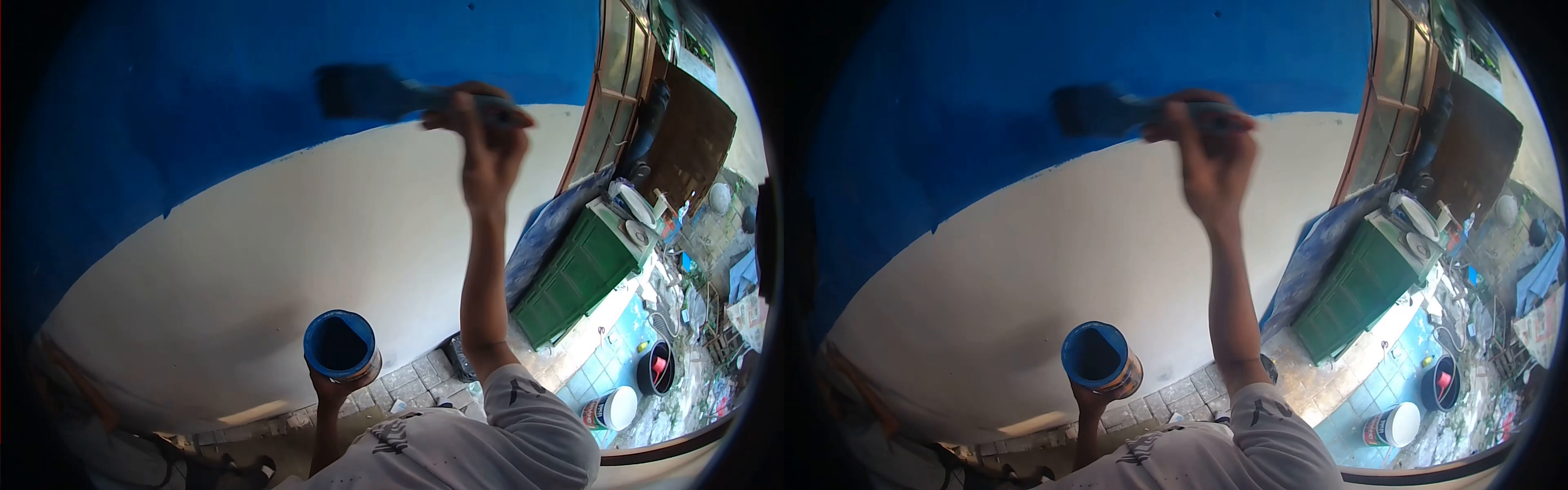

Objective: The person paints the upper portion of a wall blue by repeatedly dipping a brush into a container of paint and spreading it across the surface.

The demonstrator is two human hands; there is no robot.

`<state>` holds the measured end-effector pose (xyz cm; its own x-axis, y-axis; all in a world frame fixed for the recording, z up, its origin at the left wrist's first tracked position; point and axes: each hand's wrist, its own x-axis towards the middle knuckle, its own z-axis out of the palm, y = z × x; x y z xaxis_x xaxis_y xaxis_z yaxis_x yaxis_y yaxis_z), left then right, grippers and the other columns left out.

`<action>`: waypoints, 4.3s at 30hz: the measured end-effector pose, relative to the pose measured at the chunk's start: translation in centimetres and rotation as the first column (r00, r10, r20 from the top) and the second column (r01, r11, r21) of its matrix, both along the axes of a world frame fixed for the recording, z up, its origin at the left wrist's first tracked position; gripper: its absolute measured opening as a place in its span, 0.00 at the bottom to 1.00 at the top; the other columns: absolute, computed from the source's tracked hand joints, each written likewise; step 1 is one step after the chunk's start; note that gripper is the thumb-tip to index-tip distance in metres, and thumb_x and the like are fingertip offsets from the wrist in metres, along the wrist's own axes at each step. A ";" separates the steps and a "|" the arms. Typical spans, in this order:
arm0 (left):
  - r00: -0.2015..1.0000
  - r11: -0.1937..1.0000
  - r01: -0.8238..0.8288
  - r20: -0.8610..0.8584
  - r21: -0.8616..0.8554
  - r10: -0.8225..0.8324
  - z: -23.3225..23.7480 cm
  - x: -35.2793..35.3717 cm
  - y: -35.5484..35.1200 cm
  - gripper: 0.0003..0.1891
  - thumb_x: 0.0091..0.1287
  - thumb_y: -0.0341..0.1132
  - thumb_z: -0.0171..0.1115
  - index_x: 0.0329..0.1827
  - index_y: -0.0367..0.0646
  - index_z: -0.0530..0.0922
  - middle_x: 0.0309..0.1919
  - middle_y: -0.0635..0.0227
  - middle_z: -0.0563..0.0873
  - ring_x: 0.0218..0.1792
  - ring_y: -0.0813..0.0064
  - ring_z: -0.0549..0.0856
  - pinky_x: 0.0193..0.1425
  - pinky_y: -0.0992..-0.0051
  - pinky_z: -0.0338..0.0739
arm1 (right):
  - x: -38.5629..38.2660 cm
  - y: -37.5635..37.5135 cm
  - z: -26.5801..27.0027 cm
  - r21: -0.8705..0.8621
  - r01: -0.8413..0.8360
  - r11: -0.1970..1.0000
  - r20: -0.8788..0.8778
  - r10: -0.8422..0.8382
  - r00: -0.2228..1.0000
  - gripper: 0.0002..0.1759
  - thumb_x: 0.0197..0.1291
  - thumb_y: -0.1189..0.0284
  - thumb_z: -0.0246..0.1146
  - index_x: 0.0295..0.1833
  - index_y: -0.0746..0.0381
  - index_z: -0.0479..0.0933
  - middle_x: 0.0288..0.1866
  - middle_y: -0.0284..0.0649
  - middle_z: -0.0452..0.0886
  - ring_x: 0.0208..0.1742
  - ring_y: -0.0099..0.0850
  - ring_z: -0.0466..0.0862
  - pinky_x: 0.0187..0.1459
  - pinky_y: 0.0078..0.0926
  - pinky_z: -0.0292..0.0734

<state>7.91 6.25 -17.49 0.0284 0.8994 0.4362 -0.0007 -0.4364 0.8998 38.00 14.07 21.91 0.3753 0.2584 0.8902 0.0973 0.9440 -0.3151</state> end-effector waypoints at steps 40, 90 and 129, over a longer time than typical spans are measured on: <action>0.986 0.985 0.087 0.151 -0.148 -0.064 0.4 4.4 0.3 0.66 0.33 0.47 0.97 0.77 0.41 0.63 0.67 0.59 0.79 0.67 0.62 0.81 0.74 0.58 0.75 | 5.4 2.6 4.3 0.063 -0.210 0.976 0.368 0.173 0.914 0.10 0.71 0.74 0.71 0.51 0.71 0.83 0.38 0.46 0.90 0.36 0.34 0.93 0.37 0.29 0.91; 0.998 0.997 0.067 0.024 -0.023 -0.066 -0.6 15.4 2.6 0.62 0.34 0.38 0.96 0.76 0.42 0.64 0.67 0.59 0.78 0.67 0.63 0.81 0.72 0.59 0.78 | 15.0 4.8 0.3 -0.044 -0.160 0.986 0.110 0.164 0.980 0.09 0.73 0.73 0.70 0.50 0.69 0.82 0.37 0.43 0.89 0.36 0.30 0.92 0.41 0.27 0.88; 0.999 0.997 -0.040 0.019 -0.059 0.041 -1.4 21.2 0.3 0.65 0.32 0.41 0.97 0.77 0.41 0.64 0.67 0.57 0.79 0.67 0.61 0.81 0.73 0.58 0.77 | 24.4 4.7 -1.3 0.006 -0.144 0.990 -0.020 0.144 0.989 0.12 0.73 0.70 0.69 0.51 0.70 0.82 0.36 0.47 0.89 0.34 0.35 0.92 0.39 0.35 0.92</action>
<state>29.09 6.59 -18.91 -0.0171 0.9236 0.3829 -0.0029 -0.3830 0.9237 62.40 18.76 20.57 0.3519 0.3072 0.8842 -0.0463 0.9492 -0.3113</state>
